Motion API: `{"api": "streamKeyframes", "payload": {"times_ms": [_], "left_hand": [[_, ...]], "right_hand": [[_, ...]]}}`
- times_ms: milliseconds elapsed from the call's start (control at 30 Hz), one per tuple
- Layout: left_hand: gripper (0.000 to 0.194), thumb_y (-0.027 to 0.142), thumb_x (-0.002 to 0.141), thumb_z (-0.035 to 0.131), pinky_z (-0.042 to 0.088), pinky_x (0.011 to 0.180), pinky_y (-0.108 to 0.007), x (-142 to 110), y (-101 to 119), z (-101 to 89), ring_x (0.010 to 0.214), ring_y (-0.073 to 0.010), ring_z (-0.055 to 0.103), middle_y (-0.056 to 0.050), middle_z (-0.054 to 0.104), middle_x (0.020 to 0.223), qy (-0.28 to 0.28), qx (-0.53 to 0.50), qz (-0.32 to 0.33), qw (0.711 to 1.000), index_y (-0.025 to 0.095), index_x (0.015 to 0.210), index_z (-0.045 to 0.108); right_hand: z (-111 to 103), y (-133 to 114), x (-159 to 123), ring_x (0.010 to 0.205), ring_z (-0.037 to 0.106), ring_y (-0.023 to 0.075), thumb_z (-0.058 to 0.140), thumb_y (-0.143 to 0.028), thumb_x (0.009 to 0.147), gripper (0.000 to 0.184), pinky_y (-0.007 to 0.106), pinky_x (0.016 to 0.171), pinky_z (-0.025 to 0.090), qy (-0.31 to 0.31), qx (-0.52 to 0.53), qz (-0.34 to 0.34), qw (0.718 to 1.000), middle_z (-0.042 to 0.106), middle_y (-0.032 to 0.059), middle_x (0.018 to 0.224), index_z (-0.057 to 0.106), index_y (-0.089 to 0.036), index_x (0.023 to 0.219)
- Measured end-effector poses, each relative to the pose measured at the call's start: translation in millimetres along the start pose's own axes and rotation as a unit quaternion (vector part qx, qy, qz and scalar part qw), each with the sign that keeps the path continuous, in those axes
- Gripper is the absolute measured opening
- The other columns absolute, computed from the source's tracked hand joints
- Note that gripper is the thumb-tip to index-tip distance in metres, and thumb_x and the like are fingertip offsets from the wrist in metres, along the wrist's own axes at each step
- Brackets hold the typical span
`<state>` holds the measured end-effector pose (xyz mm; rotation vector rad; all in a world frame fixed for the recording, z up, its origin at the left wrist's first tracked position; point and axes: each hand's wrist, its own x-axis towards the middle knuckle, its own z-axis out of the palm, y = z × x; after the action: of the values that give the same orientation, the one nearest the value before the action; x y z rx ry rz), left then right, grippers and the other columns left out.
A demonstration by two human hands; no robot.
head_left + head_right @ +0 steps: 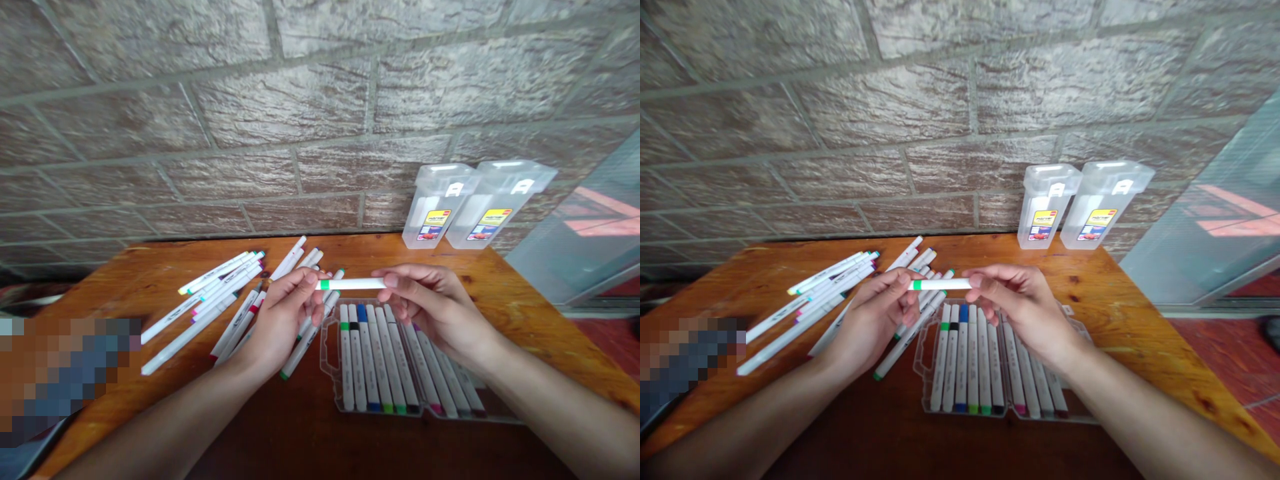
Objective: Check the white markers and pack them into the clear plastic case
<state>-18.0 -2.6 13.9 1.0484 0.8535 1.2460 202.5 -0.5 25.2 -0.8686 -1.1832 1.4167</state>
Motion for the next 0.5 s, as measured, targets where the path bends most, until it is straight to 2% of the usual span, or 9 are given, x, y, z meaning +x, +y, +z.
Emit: {"api": "streamKeyframes", "payload": {"times_ms": [167, 333, 500], "left_hand": [[0.027, 0.034, 0.093, 0.069, 0.035, 0.052, -0.024, 0.1, 0.0, -1.3, 0.051, -0.0085, 0.049, 0.002, 0.054, 0.068, 0.001, 0.0, 0.0, 1.0, 0.016, 0.075, 0.063], [0.024, 0.032, 0.095, 0.067, 0.035, 0.053, -0.023, 0.4, 0.4, -1.4, 0.052, -0.0083, 0.05, 0.002, 0.054, 0.068, -0.003, -0.007, 0.003, 1.0, 0.015, 0.077, 0.065], [0.025, 0.031, 0.095, 0.067, 0.036, 0.052, -0.023, -0.3, 0.3, -0.3, 0.052, -0.0079, 0.05, 0.001, 0.055, 0.07, -0.005, -0.007, 0.004, 1.0, 0.015, 0.077, 0.066]], "right_hand": [[-0.9, -0.3, 0.0, 0.051, 0.052, 0.0103, 0.087, -0.036, 0.078, 0.019, 0.022, 0.044, 0.043, 0.003, 0.027, 0.022, 0.999, 0.076, 0.0044, 0.073, 0.086, -0.021, 0.09], [-2.6, -0.5, 0.0, 0.054, 0.055, 0.0096, 0.085, -0.034, 0.081, 0.018, 0.02, 0.045, 0.044, -0.011, 0.059, 0.034, 0.998, 0.077, 0.0044, 0.075, 0.087, -0.022, 0.094], [-2.1, -1.5, -1.0, 0.052, 0.055, 0.0096, 0.086, -0.031, 0.079, 0.016, 0.02, 0.045, 0.045, 0.006, 0.07, 0.038, 0.997, 0.077, 0.0045, 0.074, 0.087, -0.021, 0.092]]}}
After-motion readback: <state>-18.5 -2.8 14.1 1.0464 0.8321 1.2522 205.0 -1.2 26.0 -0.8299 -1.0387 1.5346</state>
